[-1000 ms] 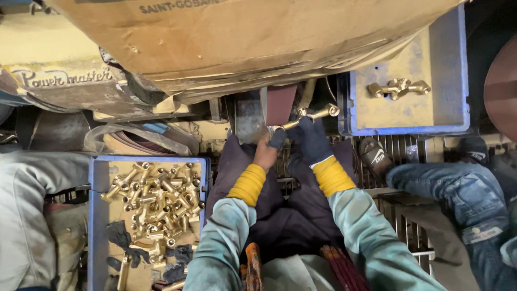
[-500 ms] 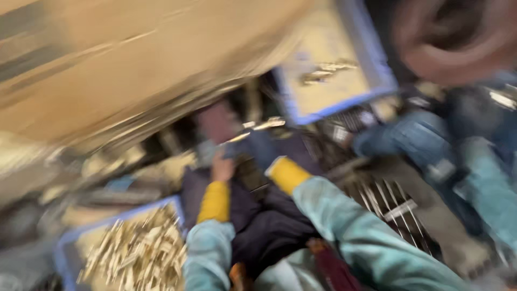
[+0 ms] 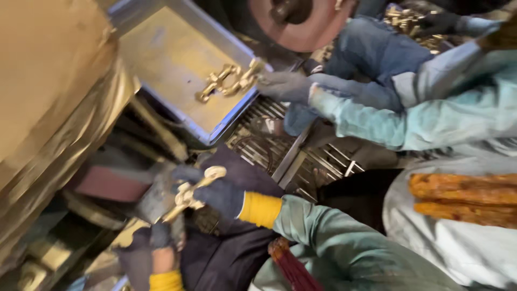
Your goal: The person sits on the floor and uses a belt sander to smooth brass-colored metal parts. They pick up each part from a blue bin, press it against the moving belt, rotate it to sand different surfaces, and place the finished part into a second blue bin.
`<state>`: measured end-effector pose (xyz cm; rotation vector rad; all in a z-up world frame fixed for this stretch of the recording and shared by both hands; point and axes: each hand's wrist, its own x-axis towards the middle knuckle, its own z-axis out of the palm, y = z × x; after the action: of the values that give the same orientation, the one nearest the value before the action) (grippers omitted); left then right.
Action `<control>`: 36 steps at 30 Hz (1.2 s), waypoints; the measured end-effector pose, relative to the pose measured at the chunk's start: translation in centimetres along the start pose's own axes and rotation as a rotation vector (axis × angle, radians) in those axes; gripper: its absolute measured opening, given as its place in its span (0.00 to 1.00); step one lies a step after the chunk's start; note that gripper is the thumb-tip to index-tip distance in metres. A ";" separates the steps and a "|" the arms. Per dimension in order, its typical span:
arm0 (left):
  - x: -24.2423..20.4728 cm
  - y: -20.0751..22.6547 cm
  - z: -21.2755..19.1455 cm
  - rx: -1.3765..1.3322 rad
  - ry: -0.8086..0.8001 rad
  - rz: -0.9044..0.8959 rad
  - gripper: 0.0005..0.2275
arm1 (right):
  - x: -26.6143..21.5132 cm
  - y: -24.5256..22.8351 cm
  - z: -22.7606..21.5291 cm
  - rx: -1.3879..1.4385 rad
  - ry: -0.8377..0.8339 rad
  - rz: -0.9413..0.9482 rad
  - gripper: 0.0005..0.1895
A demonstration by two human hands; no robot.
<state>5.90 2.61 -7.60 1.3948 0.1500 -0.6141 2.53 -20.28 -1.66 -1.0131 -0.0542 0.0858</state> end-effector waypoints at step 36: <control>10.2 -5.2 5.6 -0.202 0.217 0.040 0.10 | 13.6 0.8 -3.3 -0.440 0.279 0.343 0.16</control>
<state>10.43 -6.21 -15.64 1.2625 0.3473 -0.4011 16.30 -21.31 -3.95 -1.4590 0.3712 0.2522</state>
